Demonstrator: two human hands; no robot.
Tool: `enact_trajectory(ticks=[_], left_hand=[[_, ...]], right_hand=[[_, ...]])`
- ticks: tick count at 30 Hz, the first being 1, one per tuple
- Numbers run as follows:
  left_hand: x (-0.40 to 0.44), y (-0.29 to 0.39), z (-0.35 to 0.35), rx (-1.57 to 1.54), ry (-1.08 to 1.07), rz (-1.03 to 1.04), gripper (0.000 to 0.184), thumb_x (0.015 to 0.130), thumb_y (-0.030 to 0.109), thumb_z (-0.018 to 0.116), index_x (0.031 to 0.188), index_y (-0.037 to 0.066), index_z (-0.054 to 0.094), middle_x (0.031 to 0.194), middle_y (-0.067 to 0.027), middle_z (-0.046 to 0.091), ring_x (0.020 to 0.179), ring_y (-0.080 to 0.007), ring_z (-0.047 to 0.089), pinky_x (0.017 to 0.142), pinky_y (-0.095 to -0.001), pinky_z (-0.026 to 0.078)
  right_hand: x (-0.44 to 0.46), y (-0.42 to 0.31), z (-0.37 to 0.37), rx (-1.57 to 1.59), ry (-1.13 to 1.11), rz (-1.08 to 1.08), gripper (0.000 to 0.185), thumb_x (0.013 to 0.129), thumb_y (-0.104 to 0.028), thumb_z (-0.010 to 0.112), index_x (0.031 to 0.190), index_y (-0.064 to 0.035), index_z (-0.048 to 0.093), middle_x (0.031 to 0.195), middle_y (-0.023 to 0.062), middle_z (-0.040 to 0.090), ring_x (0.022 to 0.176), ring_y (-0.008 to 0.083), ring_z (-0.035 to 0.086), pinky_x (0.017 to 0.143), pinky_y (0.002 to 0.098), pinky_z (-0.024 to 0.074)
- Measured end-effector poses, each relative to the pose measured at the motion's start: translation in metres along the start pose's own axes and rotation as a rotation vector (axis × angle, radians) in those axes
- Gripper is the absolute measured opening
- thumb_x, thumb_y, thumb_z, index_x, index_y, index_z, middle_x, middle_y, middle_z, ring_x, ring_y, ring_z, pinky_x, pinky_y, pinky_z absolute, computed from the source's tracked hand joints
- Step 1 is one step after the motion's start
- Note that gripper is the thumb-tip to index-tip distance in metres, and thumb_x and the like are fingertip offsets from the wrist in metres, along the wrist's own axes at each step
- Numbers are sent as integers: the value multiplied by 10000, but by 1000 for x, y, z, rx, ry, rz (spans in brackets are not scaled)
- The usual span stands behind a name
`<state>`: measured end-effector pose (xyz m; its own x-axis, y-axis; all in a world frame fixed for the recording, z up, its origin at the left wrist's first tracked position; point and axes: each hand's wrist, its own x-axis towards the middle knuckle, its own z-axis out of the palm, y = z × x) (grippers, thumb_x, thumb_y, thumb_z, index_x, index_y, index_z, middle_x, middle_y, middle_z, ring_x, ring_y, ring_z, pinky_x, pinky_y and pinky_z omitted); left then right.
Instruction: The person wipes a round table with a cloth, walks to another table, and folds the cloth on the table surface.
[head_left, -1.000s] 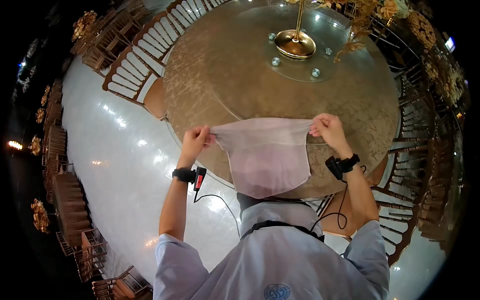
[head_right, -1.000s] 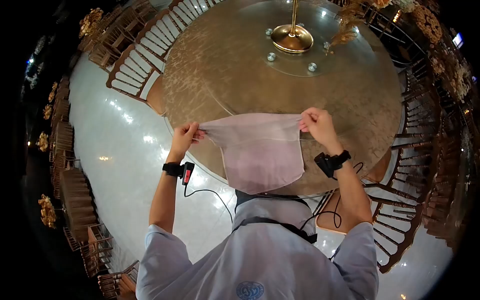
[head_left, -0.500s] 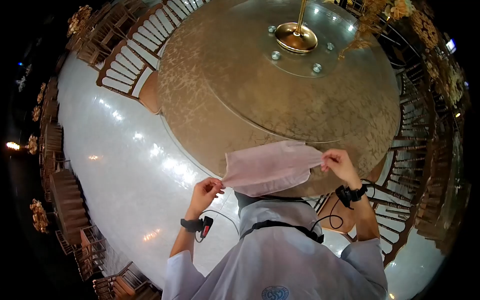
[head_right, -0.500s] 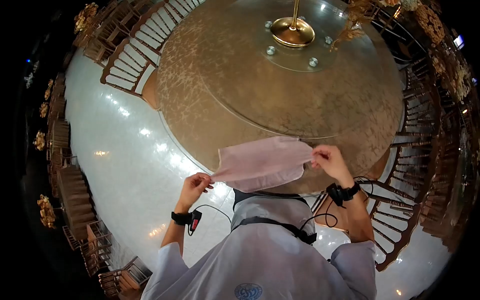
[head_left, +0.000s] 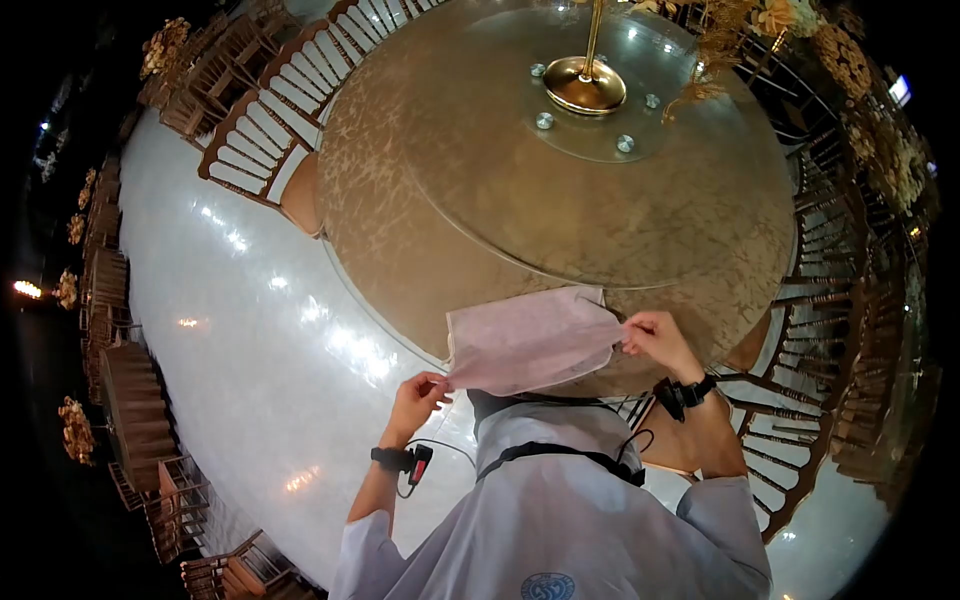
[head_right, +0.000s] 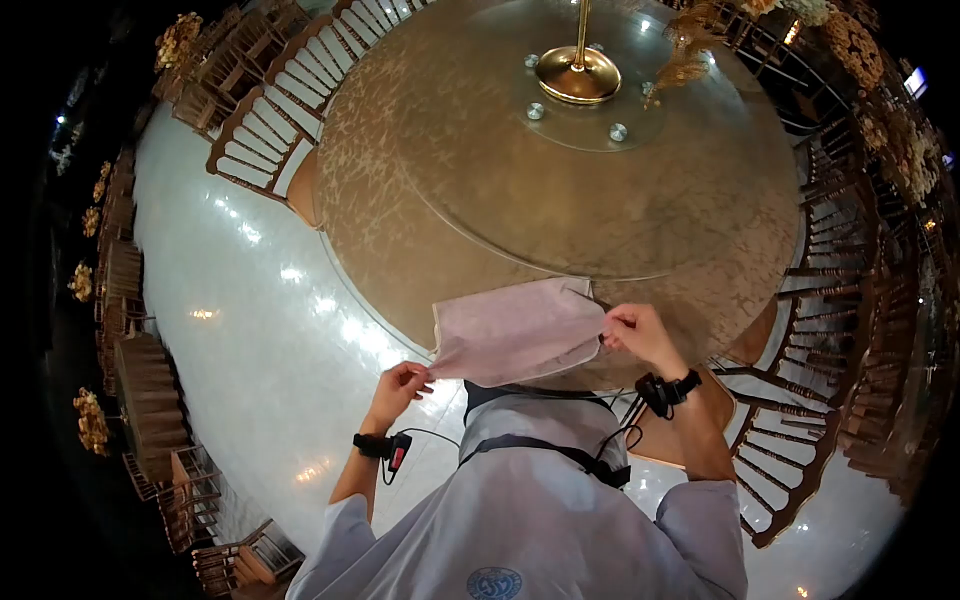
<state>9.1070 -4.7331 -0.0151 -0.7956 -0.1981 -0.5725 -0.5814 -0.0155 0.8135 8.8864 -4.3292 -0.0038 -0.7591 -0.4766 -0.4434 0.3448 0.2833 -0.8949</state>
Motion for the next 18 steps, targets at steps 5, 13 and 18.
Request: enact_trajectory(ticks=[5, 13, 18], left_hand=[[4, 52, -4, 31, 162, 234, 150, 956, 124, 578, 1054, 13, 600, 887, -50, 686, 807, -146, 689, 653, -253, 520], [-3, -30, 12, 96, 47, -46, 240, 923, 149, 627, 1121, 18, 597, 913, -95, 706, 777, -168, 705, 610, -248, 515], [2, -56, 21, 139, -44, -144, 268, 923, 178, 638, 1131, 18, 582, 948, -101, 707, 803, -173, 700, 652, -262, 520]], right_hand=[[9, -48, 12, 25, 97, -318, 99, 922, -11, 545, 943, 31, 633, 777, 49, 661, 693, 113, 658, 638, 239, 534], [-7, 57, 6, -55, -8, 72, 97, 849, -22, 597, 912, 39, 640, 759, 87, 682, 655, 138, 663, 588, 271, 526], [-10, 75, 9, -149, -48, 109, 108, 842, -31, 608, 917, 39, 641, 768, 97, 690, 652, 136, 667, 590, 274, 529]])
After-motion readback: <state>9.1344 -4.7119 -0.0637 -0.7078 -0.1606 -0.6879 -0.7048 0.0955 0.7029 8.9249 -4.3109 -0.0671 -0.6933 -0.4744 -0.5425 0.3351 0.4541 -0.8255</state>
